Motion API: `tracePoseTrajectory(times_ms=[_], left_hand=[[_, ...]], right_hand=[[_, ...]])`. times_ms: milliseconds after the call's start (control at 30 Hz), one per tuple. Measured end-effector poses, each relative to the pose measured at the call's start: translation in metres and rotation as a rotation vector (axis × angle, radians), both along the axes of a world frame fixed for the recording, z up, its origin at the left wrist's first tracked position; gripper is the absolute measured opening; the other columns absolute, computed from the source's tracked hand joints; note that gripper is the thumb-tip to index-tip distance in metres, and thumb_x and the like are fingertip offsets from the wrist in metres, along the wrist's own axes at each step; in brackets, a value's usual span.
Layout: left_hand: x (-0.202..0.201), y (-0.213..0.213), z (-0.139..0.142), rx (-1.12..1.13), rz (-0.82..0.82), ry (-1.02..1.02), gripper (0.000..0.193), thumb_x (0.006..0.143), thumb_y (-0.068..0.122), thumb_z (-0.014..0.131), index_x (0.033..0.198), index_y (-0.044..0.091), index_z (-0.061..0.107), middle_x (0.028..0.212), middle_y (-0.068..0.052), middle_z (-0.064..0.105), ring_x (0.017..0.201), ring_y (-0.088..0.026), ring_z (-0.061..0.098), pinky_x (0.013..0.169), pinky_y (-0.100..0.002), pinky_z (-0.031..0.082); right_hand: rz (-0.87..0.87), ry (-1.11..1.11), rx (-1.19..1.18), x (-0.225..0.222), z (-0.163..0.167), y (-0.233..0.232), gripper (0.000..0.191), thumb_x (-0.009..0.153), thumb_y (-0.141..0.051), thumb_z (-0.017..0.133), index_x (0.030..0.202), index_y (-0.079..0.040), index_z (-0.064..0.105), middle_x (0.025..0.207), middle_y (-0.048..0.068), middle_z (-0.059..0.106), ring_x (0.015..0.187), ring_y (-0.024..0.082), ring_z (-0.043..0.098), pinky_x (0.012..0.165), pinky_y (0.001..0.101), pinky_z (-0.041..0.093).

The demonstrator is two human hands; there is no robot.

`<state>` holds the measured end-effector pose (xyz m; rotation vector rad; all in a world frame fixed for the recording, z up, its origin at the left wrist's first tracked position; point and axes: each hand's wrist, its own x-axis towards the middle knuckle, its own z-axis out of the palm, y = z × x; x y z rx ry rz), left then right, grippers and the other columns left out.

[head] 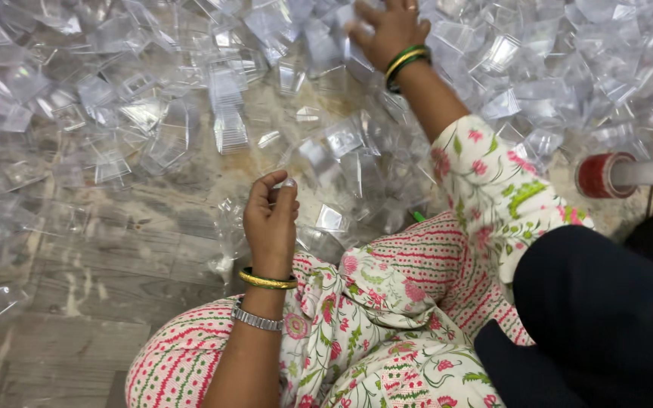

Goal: The person sits on the floor and nests small clear plastic cups one at a time, pressing each cup into an open cup to build a stack, then sets the finished stack aside and starts a new one. Other workers around them handle cups and tape rolls on the floor.

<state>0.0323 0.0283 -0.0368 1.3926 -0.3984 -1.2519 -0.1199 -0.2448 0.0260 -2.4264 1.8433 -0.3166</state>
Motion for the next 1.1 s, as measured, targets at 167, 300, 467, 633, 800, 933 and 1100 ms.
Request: tracePoseTrajectory(times_ms=[167, 300, 467, 633, 800, 933, 1100], left_hand=[[0.001, 0.002, -0.003, -0.007, -0.019, -0.039, 0.028, 0.094, 0.017, 0.069, 0.119, 0.004, 0.066, 0.082, 0.002, 0.063, 0.067, -0.004, 0.055, 0.058, -0.020, 0.045], [0.004, 0.003, -0.006, -0.038, -0.011, -0.069, 0.027, 0.094, 0.017, 0.070, 0.117, 0.004, 0.067, 0.083, 0.002, 0.063, 0.068, -0.004, 0.057, 0.059, -0.020, 0.047], [0.004, 0.003, -0.008, -0.020, -0.009, -0.218, 0.025, 0.092, 0.017, 0.071, 0.113, 0.004, 0.069, 0.079, 0.001, 0.067, 0.067, -0.005, 0.060, 0.059, -0.022, 0.049], [0.004, 0.002, -0.013, -0.039, 0.008, -0.321, 0.025, 0.090, 0.016, 0.071, 0.112, 0.004, 0.069, 0.077, -0.001, 0.066, 0.065, -0.007, 0.058, 0.057, -0.025, 0.048], [0.006, 0.008, -0.022, -0.038, -0.052, -0.463, 0.027, 0.091, 0.015, 0.068, 0.116, 0.006, 0.070, 0.078, -0.004, 0.068, 0.068, -0.013, 0.063, 0.062, -0.030, 0.051], [0.007, 0.012, -0.016, -0.152, -0.170, -0.716, 0.043, 0.084, 0.015, 0.074, 0.125, 0.007, 0.067, 0.101, -0.014, 0.069, 0.089, -0.023, 0.067, 0.077, -0.035, 0.054], [-0.003, 0.014, 0.013, -0.487, -0.392, -0.728, 0.082, 0.068, 0.021, 0.087, 0.143, 0.008, 0.056, 0.119, -0.019, 0.062, 0.107, -0.031, 0.060, 0.088, -0.038, 0.051]], right_hand=[[0.127, 0.097, 0.038, 0.003, -0.022, 0.056, 0.056, 0.080, -0.063, 0.077, 0.127, -0.032, 0.072, 0.140, 0.010, 0.056, 0.135, 0.040, 0.034, 0.097, 0.0768, 0.029], [0.239, 0.047, 0.231, -0.011, -0.040, 0.111, 0.057, 0.079, -0.058, 0.075, 0.129, -0.033, 0.069, 0.133, 0.006, 0.062, 0.136, 0.041, 0.036, 0.100, 0.0682, 0.033], [0.306, -0.056, 0.190, -0.050, -0.048, 0.146, 0.037, 0.089, -0.040, 0.075, 0.125, -0.030, 0.072, 0.123, -0.001, 0.071, 0.135, 0.031, 0.048, 0.113, 0.0720, 0.017], [0.544, -0.010, -0.076, -0.036, -0.063, 0.184, 0.038, 0.081, -0.015, 0.070, 0.117, -0.026, 0.073, 0.124, -0.007, 0.073, 0.134, 0.027, 0.057, 0.116, 0.0743, 0.015], [0.589, 0.080, -0.173, 0.013, -0.065, 0.192, 0.038, 0.083, -0.017, 0.072, 0.118, -0.031, 0.073, 0.125, -0.004, 0.073, 0.124, 0.023, 0.061, 0.112, 0.0744, 0.013], [0.257, -0.114, 0.252, 0.007, -0.054, 0.186, 0.020, 0.089, -0.024, 0.074, 0.108, -0.027, 0.079, 0.088, 0.001, 0.079, 0.107, 0.020, 0.067, 0.118, 0.0654, 0.024], [0.140, -0.925, 0.745, -0.047, -0.039, 0.193, 0.019, 0.093, -0.007, 0.068, 0.111, -0.005, 0.075, 0.097, 0.003, 0.076, 0.088, 0.014, 0.071, 0.084, 0.0341, 0.058]])
